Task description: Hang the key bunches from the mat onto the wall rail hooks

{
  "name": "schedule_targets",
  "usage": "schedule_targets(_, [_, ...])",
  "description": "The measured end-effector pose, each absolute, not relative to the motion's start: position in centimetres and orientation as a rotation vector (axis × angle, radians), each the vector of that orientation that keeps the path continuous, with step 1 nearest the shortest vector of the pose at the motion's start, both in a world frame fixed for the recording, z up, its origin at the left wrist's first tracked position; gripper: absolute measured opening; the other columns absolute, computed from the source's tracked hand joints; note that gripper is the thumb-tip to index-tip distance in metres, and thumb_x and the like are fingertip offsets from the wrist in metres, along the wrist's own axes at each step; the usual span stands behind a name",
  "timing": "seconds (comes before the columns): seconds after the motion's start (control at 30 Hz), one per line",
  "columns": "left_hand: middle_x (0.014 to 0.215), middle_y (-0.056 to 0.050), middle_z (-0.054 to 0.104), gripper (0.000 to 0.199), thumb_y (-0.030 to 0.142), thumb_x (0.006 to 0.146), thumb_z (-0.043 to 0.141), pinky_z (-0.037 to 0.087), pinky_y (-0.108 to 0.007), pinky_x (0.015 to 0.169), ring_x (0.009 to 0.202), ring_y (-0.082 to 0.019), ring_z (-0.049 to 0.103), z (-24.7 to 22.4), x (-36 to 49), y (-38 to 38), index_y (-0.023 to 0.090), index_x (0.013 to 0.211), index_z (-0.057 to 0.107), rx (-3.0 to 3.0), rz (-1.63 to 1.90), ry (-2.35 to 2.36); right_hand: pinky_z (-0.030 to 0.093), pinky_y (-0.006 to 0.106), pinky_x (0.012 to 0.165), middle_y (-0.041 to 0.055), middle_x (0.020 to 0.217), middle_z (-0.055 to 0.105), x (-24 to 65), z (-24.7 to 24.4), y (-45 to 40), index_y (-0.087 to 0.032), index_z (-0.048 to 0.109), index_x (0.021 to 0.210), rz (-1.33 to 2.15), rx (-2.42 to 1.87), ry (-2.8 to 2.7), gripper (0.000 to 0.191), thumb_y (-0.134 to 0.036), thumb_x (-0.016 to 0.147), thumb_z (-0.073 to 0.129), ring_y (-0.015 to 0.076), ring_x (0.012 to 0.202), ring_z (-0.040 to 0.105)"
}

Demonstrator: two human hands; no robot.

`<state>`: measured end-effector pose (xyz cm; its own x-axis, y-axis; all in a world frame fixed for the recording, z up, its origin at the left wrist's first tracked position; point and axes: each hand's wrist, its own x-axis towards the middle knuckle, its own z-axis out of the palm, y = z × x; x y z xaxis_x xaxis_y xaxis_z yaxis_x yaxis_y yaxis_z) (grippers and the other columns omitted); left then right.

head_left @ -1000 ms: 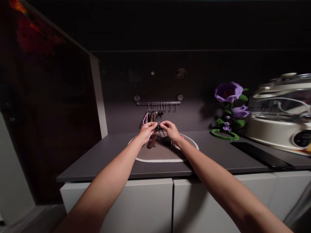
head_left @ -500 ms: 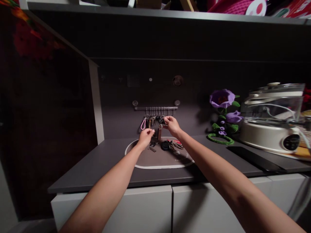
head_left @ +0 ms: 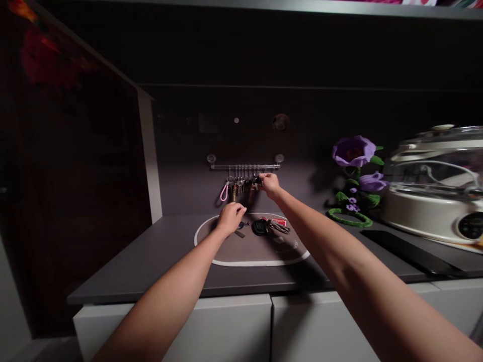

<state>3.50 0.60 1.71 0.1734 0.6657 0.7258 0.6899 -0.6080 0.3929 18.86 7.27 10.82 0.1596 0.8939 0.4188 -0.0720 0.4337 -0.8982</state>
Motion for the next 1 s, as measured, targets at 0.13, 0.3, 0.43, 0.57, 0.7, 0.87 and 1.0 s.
schedule_targets(0.13, [0.075,-0.005,0.060,0.022,0.028,0.080,0.047,0.037,-0.026,0.066,0.069,-0.015,0.052,1.8,3.4,0.5,0.017,0.073,0.065,-2.363,-1.450,-1.386,0.046,0.024,0.048,-0.0017,0.049,0.047,18.4,10.6,8.3,-0.016,0.047,0.060,0.835,-0.877,-1.194,0.014,-0.019,0.073,0.050,0.0090,0.047,0.048])
schedule_targets(0.3, [0.076,-0.006,0.060,0.022,0.027,0.080,0.046,0.037,-0.026,0.068,0.072,-0.015,0.052,1.7,3.4,0.6,0.017,0.074,0.065,-2.352,-1.439,-1.368,0.044,0.025,0.047,-0.0010,0.052,0.048,18.1,10.3,9.3,-0.016,0.047,0.060,0.802,-0.903,-1.138,0.015,-0.019,0.073,0.053,0.0093,0.045,0.047])
schedule_targets(0.43, [0.077,-0.007,0.061,0.022,0.027,0.081,0.046,0.038,-0.027,0.069,0.074,-0.016,0.052,1.8,3.3,0.6,0.016,0.075,0.065,-2.351,-1.429,-1.366,0.044,0.026,0.047,-0.0012,0.052,0.047,18.0,10.0,9.4,-0.016,0.047,0.060,0.805,-0.920,-1.110,0.014,-0.018,0.073,0.052,0.0088,0.043,0.046])
schedule_targets(0.57, [0.078,-0.007,0.062,0.020,0.025,0.080,0.047,0.038,-0.028,0.071,0.075,-0.017,0.052,1.9,3.2,0.5,0.017,0.076,0.065,-2.357,-1.451,-1.373,0.043,0.025,0.046,-0.0022,0.051,0.046,18.1,9.5,9.6,-0.016,0.047,0.061,0.808,-0.922,-1.132,0.013,-0.018,0.074,0.051,0.0084,0.043,0.045])
schedule_targets(0.7, [0.079,-0.007,0.062,0.019,0.023,0.080,0.047,0.038,-0.028,0.072,0.076,-0.016,0.052,2.1,3.2,0.4,0.017,0.076,0.065,-2.343,-1.446,-1.424,0.043,0.023,0.049,-0.0035,0.052,0.048,18.4,8.9,10.3,-0.016,0.048,0.065,0.745,-0.941,-1.145,0.011,-0.023,0.071,0.054,0.0080,0.046,0.046])
schedule_targets(0.87, [0.077,-0.006,0.061,0.018,0.021,0.079,0.049,0.038,-0.027,0.071,0.074,-0.017,0.052,2.0,3.0,0.6,0.018,0.072,0.065,-2.331,-1.513,-1.403,0.042,0.020,0.055,-0.0035,0.053,0.050,18.9,8.3,11.5,-0.015,0.052,0.069,0.588,-0.968,-1.173,0.018,-0.032,0.068,0.057,0.0081,0.053,0.047])
schedule_targets(1.0, [0.078,-0.006,0.061,0.018,0.022,0.080,0.048,0.038,-0.027,0.071,0.076,-0.017,0.053,1.9,2.8,0.8,0.018,0.074,0.065,-2.316,-1.469,-1.423,0.040,0.020,0.056,-0.0026,0.057,0.053,19.0,8.2,11.6,-0.015,0.054,0.070,0.563,-0.969,-1.187,0.018,-0.033,0.068,0.056,0.0083,0.054,0.047])
